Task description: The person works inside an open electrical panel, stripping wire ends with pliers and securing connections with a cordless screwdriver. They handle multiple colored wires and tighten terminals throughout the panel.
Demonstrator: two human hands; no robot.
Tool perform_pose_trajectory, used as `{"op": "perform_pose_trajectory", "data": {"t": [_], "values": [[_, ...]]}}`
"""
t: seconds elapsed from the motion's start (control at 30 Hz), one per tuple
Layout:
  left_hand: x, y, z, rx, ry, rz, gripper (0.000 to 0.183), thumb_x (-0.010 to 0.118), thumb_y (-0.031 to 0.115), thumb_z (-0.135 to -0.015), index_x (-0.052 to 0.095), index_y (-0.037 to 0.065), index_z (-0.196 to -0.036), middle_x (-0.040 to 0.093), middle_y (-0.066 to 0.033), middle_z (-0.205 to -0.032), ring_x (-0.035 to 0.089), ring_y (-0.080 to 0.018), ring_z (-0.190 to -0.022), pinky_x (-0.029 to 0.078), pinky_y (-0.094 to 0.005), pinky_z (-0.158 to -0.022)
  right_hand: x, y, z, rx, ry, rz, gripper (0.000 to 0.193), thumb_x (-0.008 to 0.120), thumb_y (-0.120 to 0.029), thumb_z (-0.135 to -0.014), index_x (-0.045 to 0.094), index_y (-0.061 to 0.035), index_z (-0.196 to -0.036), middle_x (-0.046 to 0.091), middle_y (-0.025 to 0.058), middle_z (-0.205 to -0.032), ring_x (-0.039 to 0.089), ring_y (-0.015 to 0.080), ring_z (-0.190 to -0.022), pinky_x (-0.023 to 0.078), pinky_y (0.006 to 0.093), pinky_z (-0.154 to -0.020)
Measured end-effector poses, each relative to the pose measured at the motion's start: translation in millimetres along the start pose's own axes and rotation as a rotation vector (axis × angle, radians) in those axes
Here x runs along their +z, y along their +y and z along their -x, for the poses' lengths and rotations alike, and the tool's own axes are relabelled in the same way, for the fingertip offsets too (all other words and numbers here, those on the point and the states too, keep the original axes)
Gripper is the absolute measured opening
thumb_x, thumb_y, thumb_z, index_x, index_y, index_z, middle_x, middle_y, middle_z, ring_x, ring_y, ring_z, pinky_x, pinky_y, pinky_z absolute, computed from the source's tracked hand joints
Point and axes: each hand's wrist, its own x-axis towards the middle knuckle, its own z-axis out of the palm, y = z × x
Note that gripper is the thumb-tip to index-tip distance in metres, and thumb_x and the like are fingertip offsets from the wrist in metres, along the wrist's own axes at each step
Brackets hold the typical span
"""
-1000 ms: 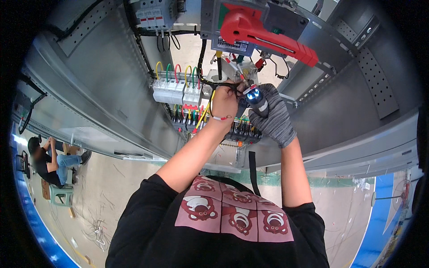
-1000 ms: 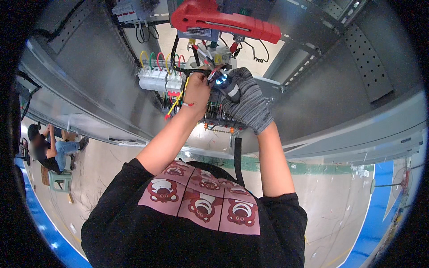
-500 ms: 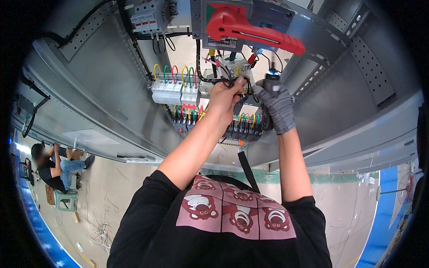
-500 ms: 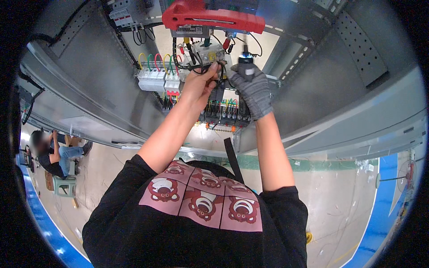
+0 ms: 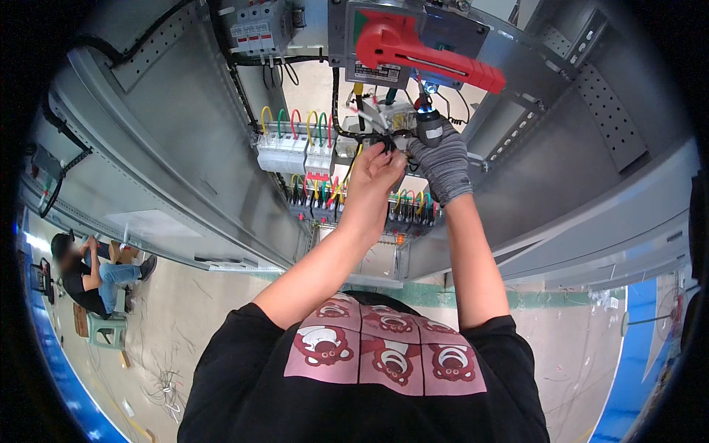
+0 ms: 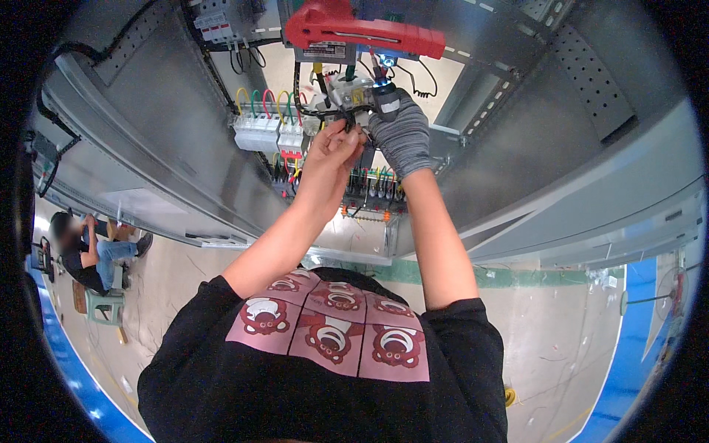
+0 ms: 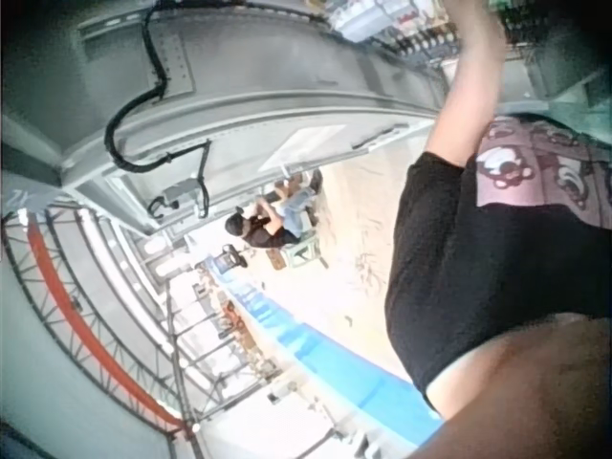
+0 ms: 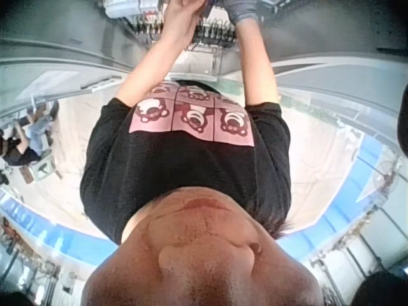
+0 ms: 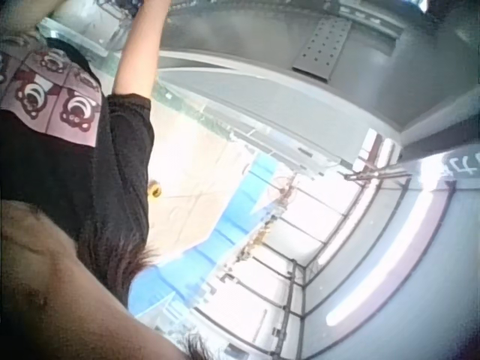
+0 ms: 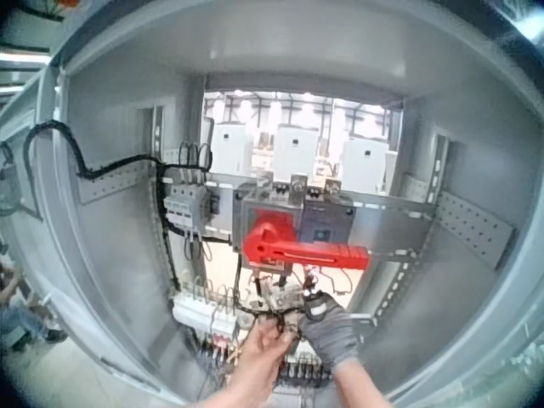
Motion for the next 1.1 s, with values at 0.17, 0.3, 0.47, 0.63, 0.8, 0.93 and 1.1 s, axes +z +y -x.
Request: {"op": "perform_pose_trajectory", "data": {"t": [0.17, 0.3, 0.47, 0.63, 0.8, 0.93, 1.1], "values": [[-8.3, 6.4, -27.8, -0.063, 0.030, 0.203, 0.011, 0.052, 0.005, -0.096, 0.051, -0.002, -0.104, 0.059, -0.0147, -0.098, 0.064, -0.0239, -0.097, 0.053, -0.0322, -0.088, -0.3, -0.5, 0.6, 0.080, 0.012, 0.045, 0.031, 0.072, -0.022, -0.072, 0.064, -0.0053, -0.097, 0.068, 0.0174, -0.089, 0.065, 0.0340, -0.084, 0.051, 0.0390, -0.077], [5.2, -8.4, -49.5, 0.056, 0.062, 0.161, 0.004, 0.050, -0.004, -0.092, 0.051, -0.008, -0.093, 0.059, -0.0155, -0.098, 0.065, -0.0262, -0.092, 0.054, -0.0299, -0.084, 4.9, -10.3, 0.6, -0.001, 0.151, 0.163, 0.030, 0.070, -0.025, -0.075, 0.064, -0.0069, -0.098, 0.067, 0.0188, -0.089, 0.064, 0.0377, -0.086, 0.051, 0.0424, -0.077], [-7.6, 2.0, -26.1, 0.028, -0.109, -0.239, 0.028, 0.057, 0.001, -0.090, 0.049, -0.005, -0.117, 0.060, -0.0136, -0.111, 0.063, -0.0195, -0.098, 0.050, -0.0294, -0.090, 4.0, -9.1, -6.7, 0.090, 0.204, 0.304, 0.030, 0.069, -0.029, -0.075, 0.064, -0.0089, -0.096, 0.068, 0.0180, -0.086, 0.064, 0.0379, -0.082, 0.051, 0.0431, -0.075], [-6.5, 1.6, 17.3, 0.690, -0.367, -0.843, 0.047, 0.056, -0.005, -0.083, 0.044, -0.002, -0.128, 0.050, -0.0144, -0.123, 0.050, -0.0223, -0.118, 0.040, -0.0346, -0.102, 10.7, -4.4, -8.1, 0.071, 0.182, 0.247, 0.028, 0.067, -0.029, -0.076, 0.064, -0.0073, -0.094, 0.068, 0.0182, -0.086, 0.065, 0.0373, -0.083, 0.051, 0.0424, -0.076], [-2.5, -2.6, -12.9, 0.639, -0.359, -0.816, 0.044, 0.059, 0.001, -0.085, 0.046, -0.001, -0.127, 0.053, -0.0172, -0.121, 0.055, -0.0260, -0.115, 0.042, -0.0354, -0.100, -8.7, -0.6, -6.8, 0.084, -0.004, -0.036, 0.028, 0.074, -0.023, -0.077, 0.066, -0.0033, -0.095, 0.070, 0.0110, -0.083, 0.066, 0.0229, -0.074, 0.052, 0.0348, -0.070], [-3.7, 5.9, -14.0, 0.644, -0.298, -1.039, 0.034, 0.063, 0.011, -0.087, 0.056, -0.002, -0.117, 0.062, -0.0186, -0.110, 0.063, -0.0281, -0.100, 0.048, -0.0347, -0.090, -21.8, -1.0, 19.7, 0.209, -0.075, -0.419, 0.022, 0.077, -0.018, -0.079, 0.069, -0.0057, -0.096, 0.068, 0.0025, -0.080, 0.061, 0.0104, -0.070, 0.050, 0.0274, -0.062], [-1.2, 12.9, -29.9, 0.671, -0.229, -1.221, 0.023, 0.062, 0.015, -0.090, 0.063, -0.001, -0.106, 0.068, -0.0194, -0.089, 0.068, -0.0311, -0.078, 0.051, -0.0363, -0.070, -28.5, -3.4, 29.4, 0.292, -0.106, -0.417, 0.021, 0.076, -0.015, -0.080, 0.069, -0.0068, -0.097, 0.067, 0.0004, -0.079, 0.058, 0.0073, -0.067, 0.048, 0.0238, -0.057]]}}
